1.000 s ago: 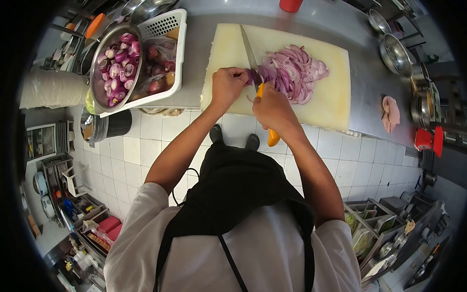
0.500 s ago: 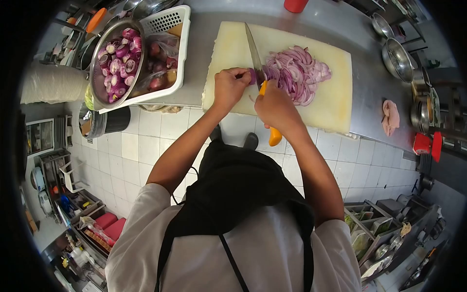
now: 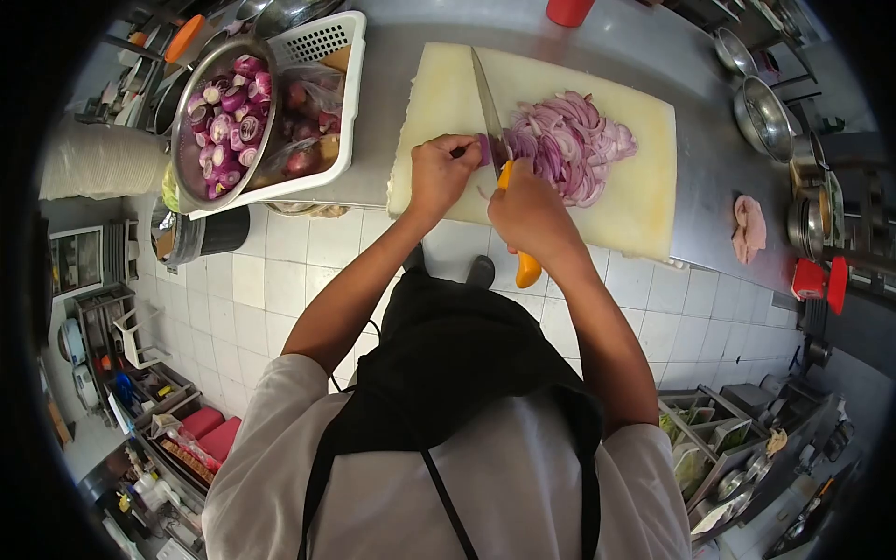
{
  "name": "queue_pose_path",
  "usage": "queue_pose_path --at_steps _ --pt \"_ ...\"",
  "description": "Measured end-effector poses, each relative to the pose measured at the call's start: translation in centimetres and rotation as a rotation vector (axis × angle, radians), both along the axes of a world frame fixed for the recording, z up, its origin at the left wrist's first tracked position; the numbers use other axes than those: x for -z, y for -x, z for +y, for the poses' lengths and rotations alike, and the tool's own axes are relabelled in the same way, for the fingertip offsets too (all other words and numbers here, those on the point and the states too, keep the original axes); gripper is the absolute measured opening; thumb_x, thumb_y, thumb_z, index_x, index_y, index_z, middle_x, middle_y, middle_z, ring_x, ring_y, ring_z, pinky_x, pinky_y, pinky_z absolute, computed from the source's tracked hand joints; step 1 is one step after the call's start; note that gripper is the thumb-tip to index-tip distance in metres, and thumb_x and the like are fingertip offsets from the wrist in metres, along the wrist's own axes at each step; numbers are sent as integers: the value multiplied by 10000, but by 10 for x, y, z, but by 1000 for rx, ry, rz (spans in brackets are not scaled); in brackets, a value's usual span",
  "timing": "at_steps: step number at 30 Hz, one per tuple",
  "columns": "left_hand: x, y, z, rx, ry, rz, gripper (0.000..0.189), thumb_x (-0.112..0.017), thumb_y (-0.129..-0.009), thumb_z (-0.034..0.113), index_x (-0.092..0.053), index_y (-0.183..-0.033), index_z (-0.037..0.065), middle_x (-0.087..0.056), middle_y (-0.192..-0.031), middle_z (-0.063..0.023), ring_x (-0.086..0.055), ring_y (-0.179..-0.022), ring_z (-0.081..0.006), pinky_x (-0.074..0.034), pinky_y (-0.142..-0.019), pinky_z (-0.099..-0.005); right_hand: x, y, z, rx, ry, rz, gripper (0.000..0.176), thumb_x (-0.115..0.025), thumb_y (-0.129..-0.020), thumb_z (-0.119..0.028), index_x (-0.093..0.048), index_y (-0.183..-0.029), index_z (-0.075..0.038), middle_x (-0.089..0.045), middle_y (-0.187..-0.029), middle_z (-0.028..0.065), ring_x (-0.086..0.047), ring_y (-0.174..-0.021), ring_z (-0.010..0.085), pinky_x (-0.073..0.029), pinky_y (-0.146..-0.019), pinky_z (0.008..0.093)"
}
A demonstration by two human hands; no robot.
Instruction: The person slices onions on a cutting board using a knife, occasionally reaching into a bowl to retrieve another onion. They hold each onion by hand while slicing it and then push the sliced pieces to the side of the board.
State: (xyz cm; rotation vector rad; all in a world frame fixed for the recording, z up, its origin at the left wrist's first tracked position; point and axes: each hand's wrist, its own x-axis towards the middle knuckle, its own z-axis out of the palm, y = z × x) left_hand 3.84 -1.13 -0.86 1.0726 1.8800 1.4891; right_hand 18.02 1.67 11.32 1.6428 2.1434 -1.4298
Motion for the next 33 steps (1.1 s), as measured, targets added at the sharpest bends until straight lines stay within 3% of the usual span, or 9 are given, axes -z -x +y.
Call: queue_pose_path --at_steps 3,5,6,15,20,23,25,29,33 --pt "3 -1 -1 -3 -36 -3 148 -713 -887 94 -783 -929 -29 -746 -739 -161 -716 -633 -192 -564 -652 -323 23 4 -6 13 -48 19 371 -526 -972 -138 -440 -1215 129 -682 -808 287 -690 -548 353 -566 -557 458" --pt "4 -1 0 -7 -45 19 149 -713 -889 92 -782 -931 -33 -746 -737 -159 -719 -638 -198 -566 -658 -321 83 3 1 -33 -205 41 372 -531 -975 -144 -438 -1211 126 -681 -785 276 -691 -549 356 -568 -560 461" --pt "4 -1 1 -11 -51 16 148 -712 -889 89 -782 -930 -35 -746 -736 -159 -720 -640 -199 -567 -659 -320 86 10 4 -55 -286 53 372 -534 -976 -148 -437 -1209 125 -680 -774 270 -691 -549 358 -568 -561 462" --pt "-1 -2 -1 -5 -26 6 134 -709 -884 74 -783 -918 -32 -743 -729 -153 -708 -628 -194 -562 -651 -315 2 5 7 -14 -3 -10 378 -551 -971 -134 -452 -1228 124 -696 -824 260 -708 -571 314 -580 -552 426" --pt "4 0 -1 11 -13 26 174 -734 -892 109 -792 -978 -31 -766 -768 -122 -687 -645 -120 -554 -654 -281 7 8 -4 11 -30 -7 373 -544 -970 -121 -450 -1228 131 -695 -837 278 -711 -581 337 -584 -568 434" --pt "4 0 -1 11 -26 -25 179 -730 -894 111 -792 -981 -34 -769 -773 -117 -687 -645 -121 -556 -658 -278 69 6 0 -39 -183 36 374 -540 -969 -121 -446 -1220 140 -693 -839 291 -716 -593 355 -589 -582 446" --pt "5 0 0 12 -11 -24 185 -727 -897 114 -792 -985 -35 -770 -773 -114 -688 -645 -122 -559 -660 -278 76 11 7 -40 -210 58 378 -537 -968 -121 -442 -1217 146 -691 -838 297 -718 -597 365 -591 -588 454" --pt "8 -1 1 -18 -62 9 131 -714 -878 76 -772 -896 -40 -739 -724 -145 -698 -618 -186 -557 -642 -314 51 9 14 7 -108 73 389 -536 -963 -122 -437 -1221 152 -691 -834 293 -712 -581 362 -587 -572 458" --pt "1 -1 -2 4 -21 -5 133 -716 -879 80 -777 -911 -34 -738 -725 -150 -705 -624 -193 -558 -642 -319 6 7 8 -12 -14 12 395 -538 -965 -121 -433 -1228 154 -691 -817 274 -701 -554 335 -572 -530 446"
